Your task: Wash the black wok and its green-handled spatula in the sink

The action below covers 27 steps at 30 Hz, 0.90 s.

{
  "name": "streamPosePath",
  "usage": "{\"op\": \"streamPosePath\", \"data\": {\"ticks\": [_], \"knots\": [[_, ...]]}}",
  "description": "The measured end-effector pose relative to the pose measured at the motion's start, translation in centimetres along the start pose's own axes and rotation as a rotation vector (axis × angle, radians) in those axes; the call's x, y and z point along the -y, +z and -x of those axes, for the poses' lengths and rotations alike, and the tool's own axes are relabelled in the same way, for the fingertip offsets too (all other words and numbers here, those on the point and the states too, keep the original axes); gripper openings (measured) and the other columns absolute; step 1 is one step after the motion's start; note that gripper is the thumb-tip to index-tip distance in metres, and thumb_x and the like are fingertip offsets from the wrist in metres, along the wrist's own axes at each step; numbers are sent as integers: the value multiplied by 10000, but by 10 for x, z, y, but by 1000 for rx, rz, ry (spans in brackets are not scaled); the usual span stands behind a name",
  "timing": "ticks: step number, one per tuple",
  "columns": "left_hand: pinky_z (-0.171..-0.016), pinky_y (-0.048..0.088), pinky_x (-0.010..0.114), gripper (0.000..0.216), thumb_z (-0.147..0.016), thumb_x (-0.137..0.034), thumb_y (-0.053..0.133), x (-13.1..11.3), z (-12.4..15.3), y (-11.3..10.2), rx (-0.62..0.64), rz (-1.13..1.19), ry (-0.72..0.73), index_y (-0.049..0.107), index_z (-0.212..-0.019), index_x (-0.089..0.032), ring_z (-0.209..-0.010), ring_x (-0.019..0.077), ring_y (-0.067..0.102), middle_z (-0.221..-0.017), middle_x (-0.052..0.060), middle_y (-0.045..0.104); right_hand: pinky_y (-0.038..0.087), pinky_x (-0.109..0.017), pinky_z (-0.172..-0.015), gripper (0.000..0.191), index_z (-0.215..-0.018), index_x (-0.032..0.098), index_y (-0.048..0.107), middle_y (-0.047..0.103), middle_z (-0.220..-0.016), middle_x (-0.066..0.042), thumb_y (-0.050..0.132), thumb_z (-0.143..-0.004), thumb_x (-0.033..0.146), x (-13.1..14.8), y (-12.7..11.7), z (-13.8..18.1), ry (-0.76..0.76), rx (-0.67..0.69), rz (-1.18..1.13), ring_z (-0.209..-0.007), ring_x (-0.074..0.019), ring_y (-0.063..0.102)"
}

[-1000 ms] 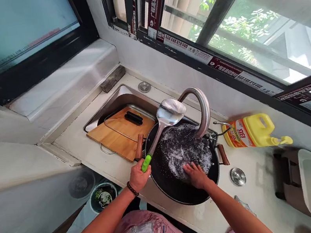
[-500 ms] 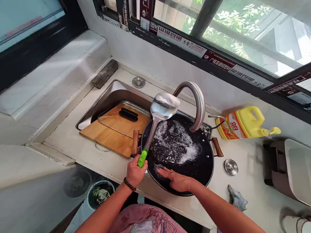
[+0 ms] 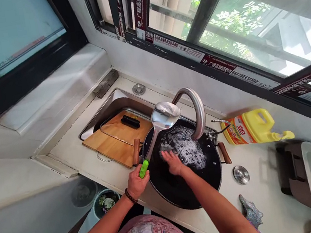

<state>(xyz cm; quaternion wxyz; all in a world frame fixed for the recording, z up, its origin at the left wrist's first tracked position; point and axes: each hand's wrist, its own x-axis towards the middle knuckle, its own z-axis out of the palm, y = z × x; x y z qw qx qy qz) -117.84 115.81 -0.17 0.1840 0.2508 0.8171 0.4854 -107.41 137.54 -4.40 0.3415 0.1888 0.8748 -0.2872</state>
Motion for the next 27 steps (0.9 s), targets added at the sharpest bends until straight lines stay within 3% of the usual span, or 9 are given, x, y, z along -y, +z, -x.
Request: {"op": "streamPosePath", "data": {"ticks": [3,7,10,14,17,20,23,27], "knots": [[-539,315,230,167,-836,-324,560,1,0,-1,-3,-10,24,531,-704,-226,-519,100,396,-569,-69,426,127,-604,-1300,1106,-1698,241,98,120,-1761,-108,509,-706,-26,-16,0,7,151,15,45,-1628,-355,56],[-531,337,224,159,-853,-318,565,2,0,-1,-32,1,56,566,-726,-222,-513,99,421,-574,-60,480,137,-543,-1310,1130,-1696,270,117,129,-1764,-92,553,-690,-5,-3,20,20,4,107,32,-1631,-326,38],[-547,374,220,165,-859,-324,575,4,0,-1,-32,8,69,579,-733,-218,-527,102,454,-589,-48,524,110,-515,-1320,1133,-1697,257,53,59,-1774,-70,540,-712,-13,19,2,-2,-57,37,26,-1634,-299,14],[-535,386,210,185,-864,-328,582,4,0,-1,-34,19,65,563,-713,-223,-520,101,459,-574,-53,505,136,-561,-1307,1066,-1698,265,109,173,-1758,-92,518,-756,-22,4,-21,-8,130,-61,29,-1628,-319,112],[-503,364,206,180,-862,-312,580,3,0,-1,-48,35,70,555,-707,-225,-490,96,436,-551,-63,473,136,-578,-1301,1053,-1686,273,205,211,-1749,-91,541,-730,-14,-5,3,8,91,36,20,-1628,-335,95],[-499,357,209,157,-851,-300,593,4,1,-1,-61,37,79,559,-718,-224,-478,91,422,-543,-68,474,128,-553,-1307,1084,-1694,288,140,152,-1765,-59,536,-724,10,11,16,2,-54,44,4,-1635,-296,33],[-504,354,214,162,-849,-315,599,5,2,-1,-64,28,67,555,-721,-225,-483,92,412,-544,-71,471,109,-587,-1301,1090,-1699,260,35,100,-1769,-85,539,-758,38,18,-12,-27,6,-76,54,-1635,-313,7],[-503,337,215,204,-849,-346,590,2,3,-2,-62,-5,31,524,-693,-231,-485,92,378,-533,-79,426,112,-576,-1303,986,-1700,221,87,151,-1762,-103,513,-828,46,-23,-50,-37,201,-112,139,-1629,-337,93]]}}
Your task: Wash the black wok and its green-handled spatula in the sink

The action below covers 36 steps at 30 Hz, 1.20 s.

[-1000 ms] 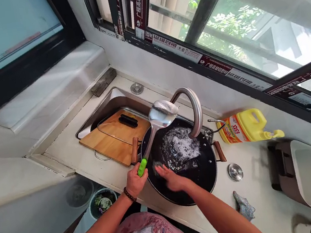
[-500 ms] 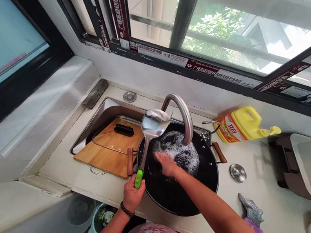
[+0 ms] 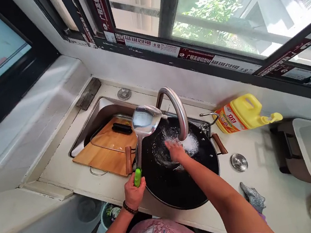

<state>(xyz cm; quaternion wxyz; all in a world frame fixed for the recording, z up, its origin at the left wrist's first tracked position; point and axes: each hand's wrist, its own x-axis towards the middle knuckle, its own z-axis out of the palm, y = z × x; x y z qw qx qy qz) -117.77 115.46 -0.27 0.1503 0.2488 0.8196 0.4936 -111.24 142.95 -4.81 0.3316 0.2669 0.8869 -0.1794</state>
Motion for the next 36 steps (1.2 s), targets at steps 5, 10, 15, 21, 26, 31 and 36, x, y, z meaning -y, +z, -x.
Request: {"op": "streamPosePath", "data": {"ticks": [5,10,15,21,26,31,36], "knots": [[-520,357,215,172,-844,-349,576,-4,-1,1,14,8,-17,561,-726,-224,-501,96,408,-555,-66,473,74,-591,-1301,959,-1690,211,197,263,-1736,-116,576,-817,94,-46,42,50,64,16,21,-1620,-379,110],[-530,366,221,163,-839,-320,579,0,-1,4,5,27,-5,557,-708,-225,-502,102,444,-551,-52,501,127,-597,-1297,1073,-1692,296,161,243,-1748,-67,562,-728,49,-1,72,69,-153,192,-33,-1624,-339,131],[-534,362,225,144,-846,-335,581,6,0,7,-16,26,-1,589,-757,-222,-505,104,446,-561,-59,491,106,-557,-1305,1043,-1698,242,118,187,-1758,-105,545,-774,14,12,34,38,-83,80,-17,-1622,-324,145],[-522,332,220,176,-853,-332,560,1,0,5,5,31,-3,549,-716,-223,-493,93,406,-551,-72,438,118,-615,-1293,1036,-1691,253,181,231,-1747,-110,563,-752,39,-5,54,60,-25,152,-16,-1626,-362,96],[-530,323,226,175,-836,-326,567,0,-1,6,-6,21,-8,531,-697,-225,-504,94,391,-555,-73,419,81,-580,-1304,1063,-1700,261,66,110,-1776,-85,520,-773,8,10,42,43,-70,121,-31,-1632,-318,86],[-523,306,228,183,-820,-319,568,-3,-1,6,-5,22,-33,507,-672,-231,-505,97,364,-546,-76,379,193,-566,-1277,1020,-1699,260,120,208,-1754,-112,548,-802,32,-17,44,53,64,149,29,-1596,-363,233],[-526,304,231,180,-814,-295,590,-4,-1,6,-18,26,-21,512,-664,-232,-503,97,339,-543,-76,374,87,-590,-1295,1070,-1696,309,88,164,-1767,-66,521,-763,15,0,51,47,-108,170,-14,-1629,-317,114]]}}
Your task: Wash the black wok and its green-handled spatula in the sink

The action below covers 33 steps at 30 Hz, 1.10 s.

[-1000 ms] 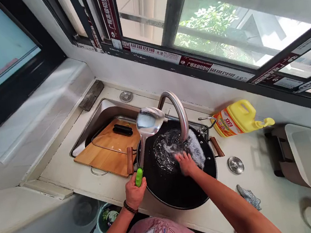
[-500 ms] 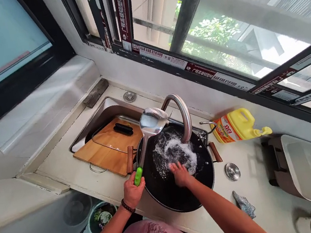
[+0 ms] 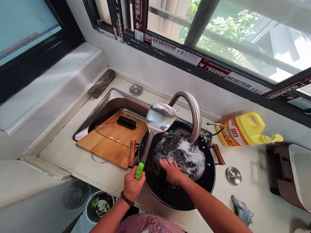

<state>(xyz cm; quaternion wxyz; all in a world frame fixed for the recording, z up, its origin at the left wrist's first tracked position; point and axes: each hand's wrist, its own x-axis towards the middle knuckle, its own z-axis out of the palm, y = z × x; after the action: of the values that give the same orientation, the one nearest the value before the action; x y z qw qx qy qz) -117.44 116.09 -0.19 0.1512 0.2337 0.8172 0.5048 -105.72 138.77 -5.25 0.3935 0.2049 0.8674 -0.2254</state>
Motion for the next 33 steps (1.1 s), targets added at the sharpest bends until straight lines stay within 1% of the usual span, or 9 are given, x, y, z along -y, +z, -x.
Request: {"op": "streamPosePath", "data": {"ticks": [3,6,10,13,16,20,24,28,33], "knots": [[-523,303,230,182,-823,-286,582,-1,0,-1,9,8,6,504,-667,-234,-511,98,344,-553,-73,386,77,-601,-1295,1044,-1699,289,43,240,-1746,-107,522,-807,31,-8,-17,-9,97,-68,-3,-1618,-326,168],[-522,309,232,178,-823,-272,582,-3,0,-2,6,16,9,507,-666,-234,-518,100,367,-565,-65,416,144,-614,-1282,1008,-1701,242,92,233,-1743,-141,528,-815,38,-24,-11,2,174,-53,23,-1614,-371,152],[-540,327,234,168,-811,-261,583,-5,-1,-1,-4,15,-16,511,-662,-233,-525,104,375,-561,-62,419,142,-593,-1290,1041,-1695,267,146,193,-1761,-83,515,-757,9,-10,9,6,58,15,50,-1626,-342,101],[-540,319,235,151,-808,-263,579,-4,-1,-1,15,16,-40,516,-674,-233,-526,103,365,-557,-68,398,88,-609,-1293,1055,-1700,245,77,153,-1768,-101,504,-767,0,-1,-7,-12,37,-66,58,-1631,-335,63],[-541,312,235,161,-814,-270,576,-5,-1,-2,25,10,-38,512,-671,-233,-521,100,364,-554,-73,385,78,-647,-1284,986,-1701,241,88,183,-1760,-108,483,-823,28,-26,-23,-13,133,-131,81,-1628,-361,68],[-554,329,234,138,-809,-261,578,-6,0,-2,21,18,-25,536,-681,-231,-523,102,389,-563,-66,425,129,-628,-1289,934,-1691,252,186,237,-1747,-84,470,-830,26,-54,2,29,180,-67,132,-1625,-358,105],[-565,338,242,120,-797,-235,589,-5,-1,1,23,26,-23,546,-685,-234,-527,109,393,-561,-60,439,150,-609,-1291,1026,-1689,310,172,170,-1765,-50,475,-762,-10,-15,26,38,-1,71,100,-1631,-316,96],[-565,321,245,122,-800,-220,587,-2,-1,2,11,17,-13,535,-690,-233,-529,108,387,-566,-64,431,134,-575,-1296,1076,-1698,272,35,96,-1774,-92,490,-768,-20,12,-2,-4,5,-25,99,-1632,-297,105],[-556,291,246,126,-801,-228,582,-1,-1,2,24,2,-24,515,-695,-235,-518,104,365,-569,-71,401,159,-574,-1287,970,-1690,206,181,289,-1723,-148,574,-810,91,-37,-12,-6,138,-139,23,-1606,-341,203]]}}
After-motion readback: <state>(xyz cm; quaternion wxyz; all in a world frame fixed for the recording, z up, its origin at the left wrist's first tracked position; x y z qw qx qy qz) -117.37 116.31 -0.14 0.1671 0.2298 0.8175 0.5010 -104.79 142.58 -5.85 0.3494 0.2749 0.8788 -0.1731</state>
